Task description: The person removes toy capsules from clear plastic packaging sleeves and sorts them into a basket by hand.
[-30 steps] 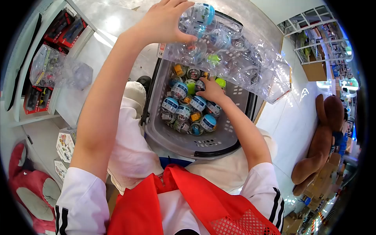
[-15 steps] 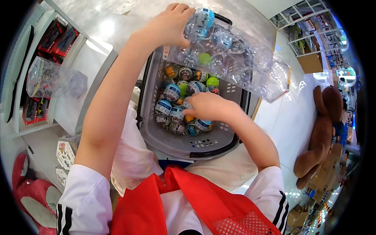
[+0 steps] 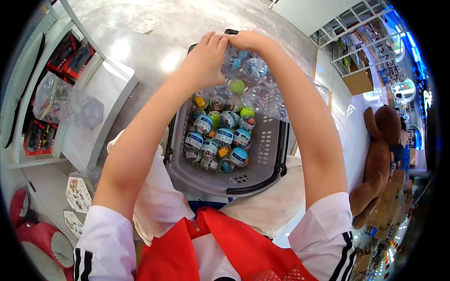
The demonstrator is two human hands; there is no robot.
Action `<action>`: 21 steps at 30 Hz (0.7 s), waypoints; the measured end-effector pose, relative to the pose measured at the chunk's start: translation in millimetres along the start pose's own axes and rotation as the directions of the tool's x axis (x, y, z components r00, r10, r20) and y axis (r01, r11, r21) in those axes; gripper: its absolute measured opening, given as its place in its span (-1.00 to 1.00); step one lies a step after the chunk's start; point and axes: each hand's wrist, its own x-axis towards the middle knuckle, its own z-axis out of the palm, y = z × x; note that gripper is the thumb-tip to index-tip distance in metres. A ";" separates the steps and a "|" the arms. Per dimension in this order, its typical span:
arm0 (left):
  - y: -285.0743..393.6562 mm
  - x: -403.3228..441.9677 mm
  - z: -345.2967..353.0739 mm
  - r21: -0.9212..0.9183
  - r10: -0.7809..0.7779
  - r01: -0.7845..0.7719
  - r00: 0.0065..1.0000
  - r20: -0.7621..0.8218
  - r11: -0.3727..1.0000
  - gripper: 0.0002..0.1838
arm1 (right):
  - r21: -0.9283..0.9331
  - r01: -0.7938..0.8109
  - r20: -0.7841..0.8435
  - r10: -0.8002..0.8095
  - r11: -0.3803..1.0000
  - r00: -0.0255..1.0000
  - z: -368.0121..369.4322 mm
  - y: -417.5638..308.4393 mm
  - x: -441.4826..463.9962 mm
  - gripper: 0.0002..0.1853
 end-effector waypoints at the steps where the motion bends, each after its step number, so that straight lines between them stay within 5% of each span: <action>1: 0.5 -0.9 -2.1 -0.016 -0.001 0.001 1.000 -0.008 1.000 -0.07 | 0.003 0.014 0.030 -0.014 1.000 0.999 -1.7 -2.0 -0.1 -0.36; 5: 2.1 -6.0 -7.3 -0.049 -0.015 0.015 1.000 -0.010 0.999 -0.07 | -0.010 -0.034 0.129 0.035 0.999 0.991 -9.3 -6.6 -3.4 -0.35; 21: -0.5 -2.5 -12.3 -0.014 -0.041 0.043 0.994 0.103 0.999 -0.04 | 0.331 -0.056 -0.095 0.092 0.942 0.991 13.6 19.6 8.1 -0.30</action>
